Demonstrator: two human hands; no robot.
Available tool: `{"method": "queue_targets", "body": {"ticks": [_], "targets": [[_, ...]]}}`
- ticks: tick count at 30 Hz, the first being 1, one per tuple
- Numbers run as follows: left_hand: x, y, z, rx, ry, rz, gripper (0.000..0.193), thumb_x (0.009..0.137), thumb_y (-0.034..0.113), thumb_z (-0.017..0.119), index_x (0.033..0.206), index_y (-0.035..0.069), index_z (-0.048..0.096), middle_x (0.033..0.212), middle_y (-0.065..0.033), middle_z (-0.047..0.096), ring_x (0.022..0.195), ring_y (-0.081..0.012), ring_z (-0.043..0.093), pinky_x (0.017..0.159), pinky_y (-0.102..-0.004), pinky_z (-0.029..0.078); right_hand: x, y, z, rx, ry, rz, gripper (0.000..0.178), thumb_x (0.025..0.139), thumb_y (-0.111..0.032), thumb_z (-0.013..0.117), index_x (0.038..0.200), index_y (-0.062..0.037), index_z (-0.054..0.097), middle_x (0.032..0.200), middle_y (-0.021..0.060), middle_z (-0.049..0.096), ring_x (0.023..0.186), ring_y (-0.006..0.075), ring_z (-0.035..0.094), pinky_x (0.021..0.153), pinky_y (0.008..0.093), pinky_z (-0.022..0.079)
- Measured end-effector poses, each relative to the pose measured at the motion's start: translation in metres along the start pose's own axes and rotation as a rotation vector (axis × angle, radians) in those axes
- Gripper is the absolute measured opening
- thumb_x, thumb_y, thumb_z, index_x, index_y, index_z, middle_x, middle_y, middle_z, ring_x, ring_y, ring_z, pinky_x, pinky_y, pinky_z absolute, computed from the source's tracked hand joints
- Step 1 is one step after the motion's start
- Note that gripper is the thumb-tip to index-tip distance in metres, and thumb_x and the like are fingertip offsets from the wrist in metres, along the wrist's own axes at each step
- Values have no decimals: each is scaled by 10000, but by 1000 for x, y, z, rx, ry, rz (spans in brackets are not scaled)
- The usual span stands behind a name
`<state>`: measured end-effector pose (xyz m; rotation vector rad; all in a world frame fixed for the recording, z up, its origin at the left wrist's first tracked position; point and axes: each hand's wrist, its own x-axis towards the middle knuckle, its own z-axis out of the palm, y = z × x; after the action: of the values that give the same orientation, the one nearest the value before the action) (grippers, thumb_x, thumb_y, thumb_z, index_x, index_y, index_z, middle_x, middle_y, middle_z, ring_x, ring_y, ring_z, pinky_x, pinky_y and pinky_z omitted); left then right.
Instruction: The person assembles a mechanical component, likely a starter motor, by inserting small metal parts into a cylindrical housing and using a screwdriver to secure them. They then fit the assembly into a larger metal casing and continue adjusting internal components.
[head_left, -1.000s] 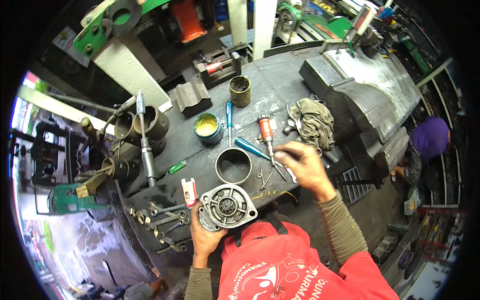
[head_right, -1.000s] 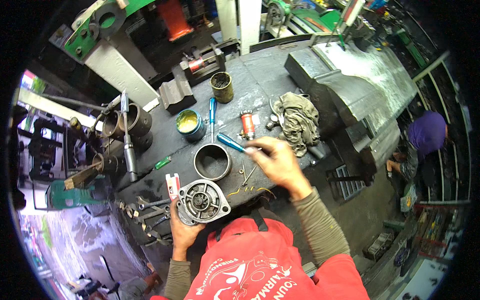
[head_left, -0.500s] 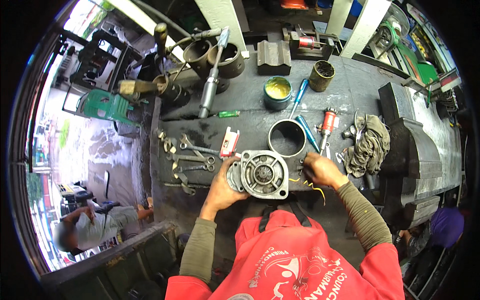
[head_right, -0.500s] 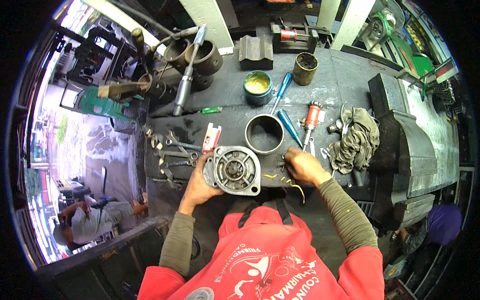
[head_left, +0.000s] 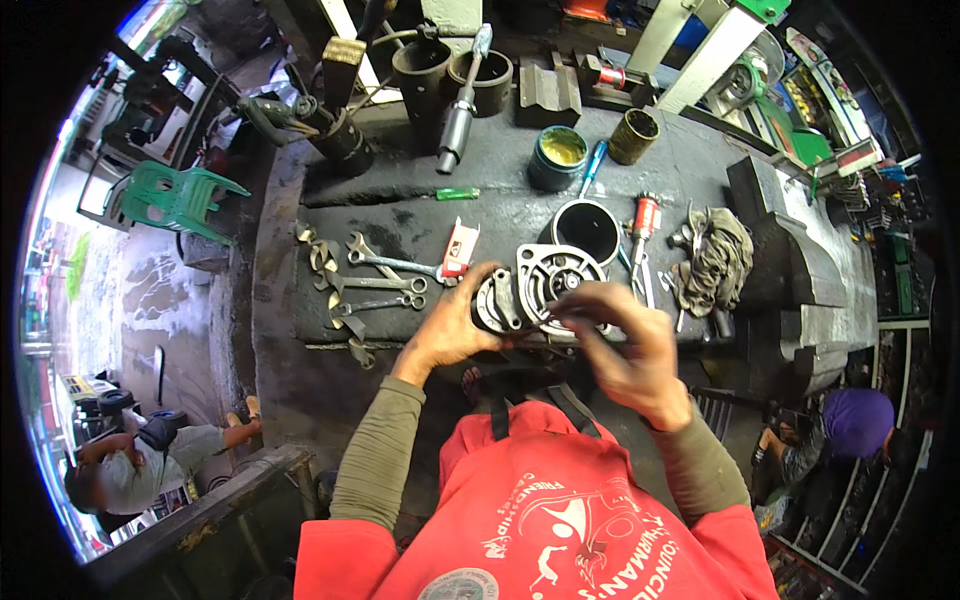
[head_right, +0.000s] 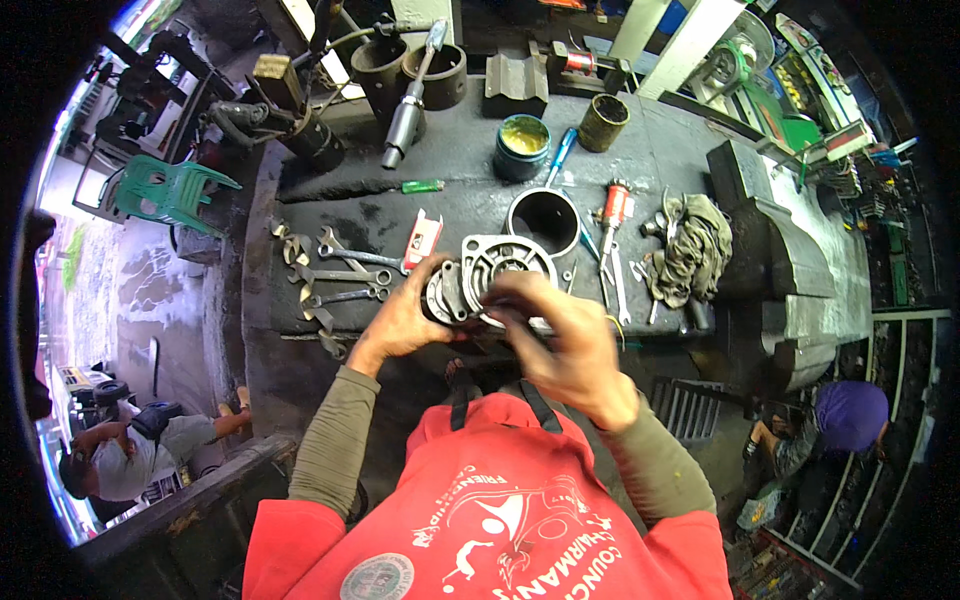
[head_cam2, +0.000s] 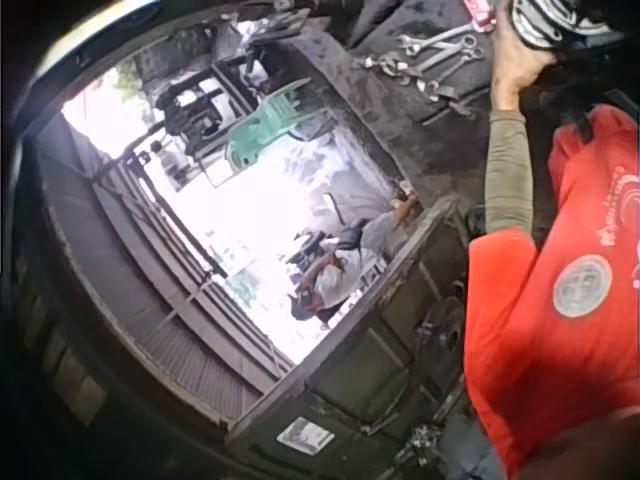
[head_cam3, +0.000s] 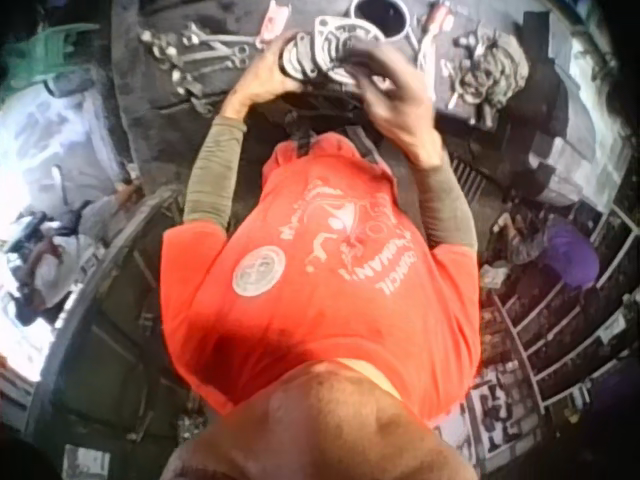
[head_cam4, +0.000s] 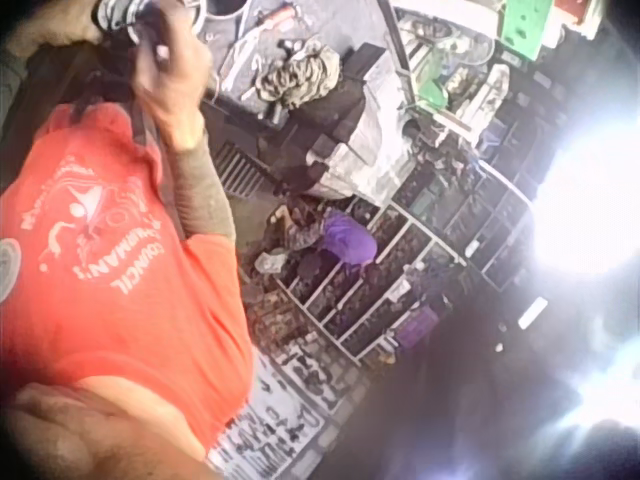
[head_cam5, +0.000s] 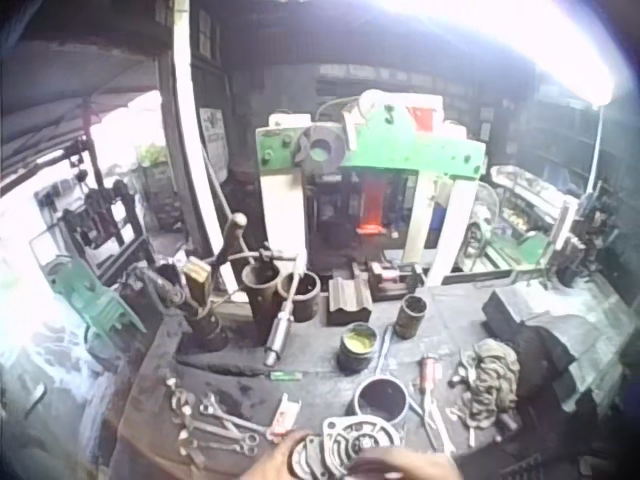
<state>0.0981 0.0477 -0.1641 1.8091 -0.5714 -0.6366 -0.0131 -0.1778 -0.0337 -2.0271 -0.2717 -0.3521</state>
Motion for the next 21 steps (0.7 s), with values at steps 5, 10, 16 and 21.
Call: {"method": "queue_targets", "body": {"ticks": [5, 10, 16, 21], "targets": [[3, -7, -5, -26, -59, -9, 1111, 582, 99, 982, 1559, 110, 452, 1481, -172, 625, 1369, -312, 609, 1167, -402, 480, 0, 13, 33, -305, -78, 15, 285, 889, 43, 752, 1162, -28, 705, 1000, 127, 767, 859, 303, 772, 735, 362, 591], [3, -4, -9, -27, -78, 16, 1135, 594, 71, 1010, 1572, 106, 437, 1468, -137, 623, 1346, -248, 599, 1144, -380, 483, 3, 13, 38, -508, -219, 39, 285, 876, -31, 786, 1152, -67, 722, 908, 108, 752, 868, 311, 748, 755, 398, 592], [3, -2, -11, -58, -111, 16, 1140, 625, -13, 984, 1599, 112, 404, 1492, -138, 595, 1364, -250, 582, 1140, -390, 494, 11, 6, 26, -486, -192, -93, 366, 836, -91, 801, 1198, -110, 748, 1264, 133, 644, 1071, 358, 654, 867, 447, 556], [3, 0, -10, -20, -96, 27, 1160, 613, -17, 996, 1601, 108, 401, 1481, -128, 600, 1376, -241, 569, 1158, -388, 477, 25, 10, 20, -568, -286, -250, 214, 782, -135, 769, 994, -112, 759, 1103, 79, 632, 1007, 293, 608, 865, 428, 503]]}}
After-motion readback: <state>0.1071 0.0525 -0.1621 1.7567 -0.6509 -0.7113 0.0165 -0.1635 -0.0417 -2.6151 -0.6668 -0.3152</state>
